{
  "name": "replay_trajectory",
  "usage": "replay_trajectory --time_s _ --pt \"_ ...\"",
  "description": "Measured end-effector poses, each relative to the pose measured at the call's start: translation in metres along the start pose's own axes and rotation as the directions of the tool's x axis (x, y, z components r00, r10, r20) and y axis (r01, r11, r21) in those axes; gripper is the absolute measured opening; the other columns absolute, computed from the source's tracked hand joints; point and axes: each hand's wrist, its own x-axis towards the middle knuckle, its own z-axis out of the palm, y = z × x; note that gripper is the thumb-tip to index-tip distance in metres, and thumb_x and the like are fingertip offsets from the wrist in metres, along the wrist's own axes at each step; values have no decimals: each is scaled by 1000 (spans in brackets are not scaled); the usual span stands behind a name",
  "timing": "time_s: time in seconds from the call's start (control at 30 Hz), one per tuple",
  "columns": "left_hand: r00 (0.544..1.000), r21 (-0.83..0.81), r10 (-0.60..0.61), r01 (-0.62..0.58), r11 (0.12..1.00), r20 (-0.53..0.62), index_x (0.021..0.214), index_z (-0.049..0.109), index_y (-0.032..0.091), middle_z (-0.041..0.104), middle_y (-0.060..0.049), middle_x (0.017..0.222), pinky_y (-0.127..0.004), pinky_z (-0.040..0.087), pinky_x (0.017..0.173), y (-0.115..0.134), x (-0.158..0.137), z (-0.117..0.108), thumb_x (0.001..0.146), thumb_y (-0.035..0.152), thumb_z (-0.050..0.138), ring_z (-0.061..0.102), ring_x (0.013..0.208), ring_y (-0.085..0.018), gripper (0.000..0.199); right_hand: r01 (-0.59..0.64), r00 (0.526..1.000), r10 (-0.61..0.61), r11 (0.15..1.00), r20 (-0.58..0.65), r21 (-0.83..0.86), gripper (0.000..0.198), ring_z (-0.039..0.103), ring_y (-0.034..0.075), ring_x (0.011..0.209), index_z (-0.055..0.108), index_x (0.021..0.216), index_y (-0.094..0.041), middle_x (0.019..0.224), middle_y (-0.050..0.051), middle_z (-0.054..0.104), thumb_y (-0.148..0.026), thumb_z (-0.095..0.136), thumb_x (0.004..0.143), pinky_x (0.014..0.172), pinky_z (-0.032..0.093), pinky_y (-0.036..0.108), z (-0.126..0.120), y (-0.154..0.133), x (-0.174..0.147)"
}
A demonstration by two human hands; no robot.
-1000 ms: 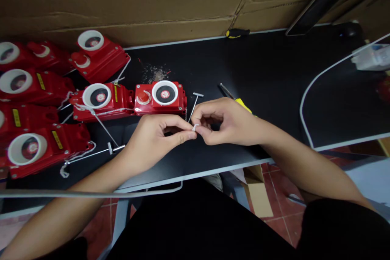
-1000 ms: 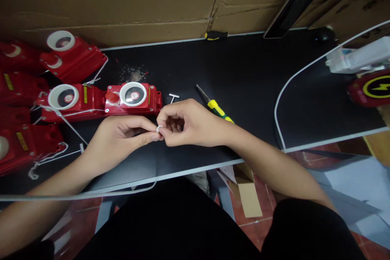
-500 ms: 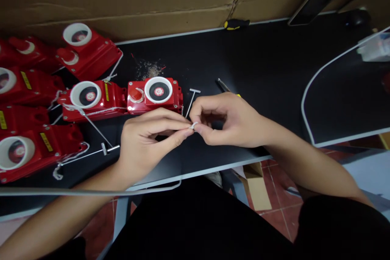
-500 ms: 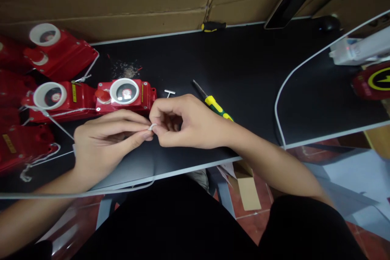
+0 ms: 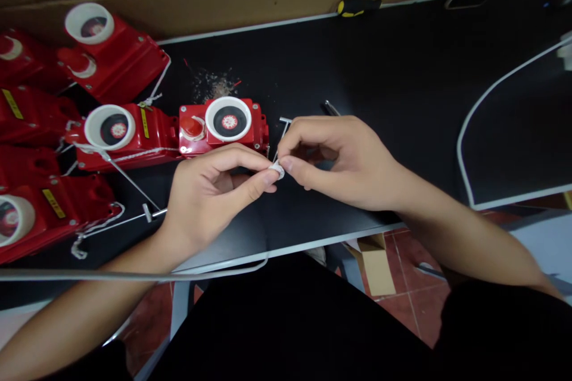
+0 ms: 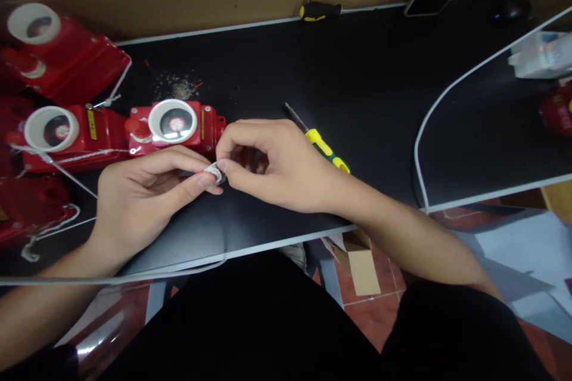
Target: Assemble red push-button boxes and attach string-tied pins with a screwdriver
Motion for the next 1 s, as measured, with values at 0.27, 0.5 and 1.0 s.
replay_trajectory --time_s 0.27,0.5,1.0 --pt "1000 -12 -7 6 1000 -19 85 85 21 80 -2 83 -26 70 73 1 -1 0 98 34 94 78 76 -16 21 256 931 -342 862 -129 -438 11 72 15 86 73 106 -23 102 4 77 -14 67 105 72 63 29 -1 -6 -2" --pt "999 -14 22 -23 1000 -23 89 86 23 84 -2 88 -30 70 76 -1 0 -1 98 32 94 79 79 -18 15 400 873 -488 716 0 -573 14 81 17 98 77 115 -24 109 3 83 -15 71 107 85 68 32 0 -2 -3" --pt "994 254 102 -87 963 -47 96 91 29 87 -1 95 -33 66 78 -7 -2 -4 102 34 90 79 82 -20 8 386 884 -466 670 46 -634 9 80 14 87 78 110 -24 103 1 84 -19 71 109 78 68 27 -1 1 -6"
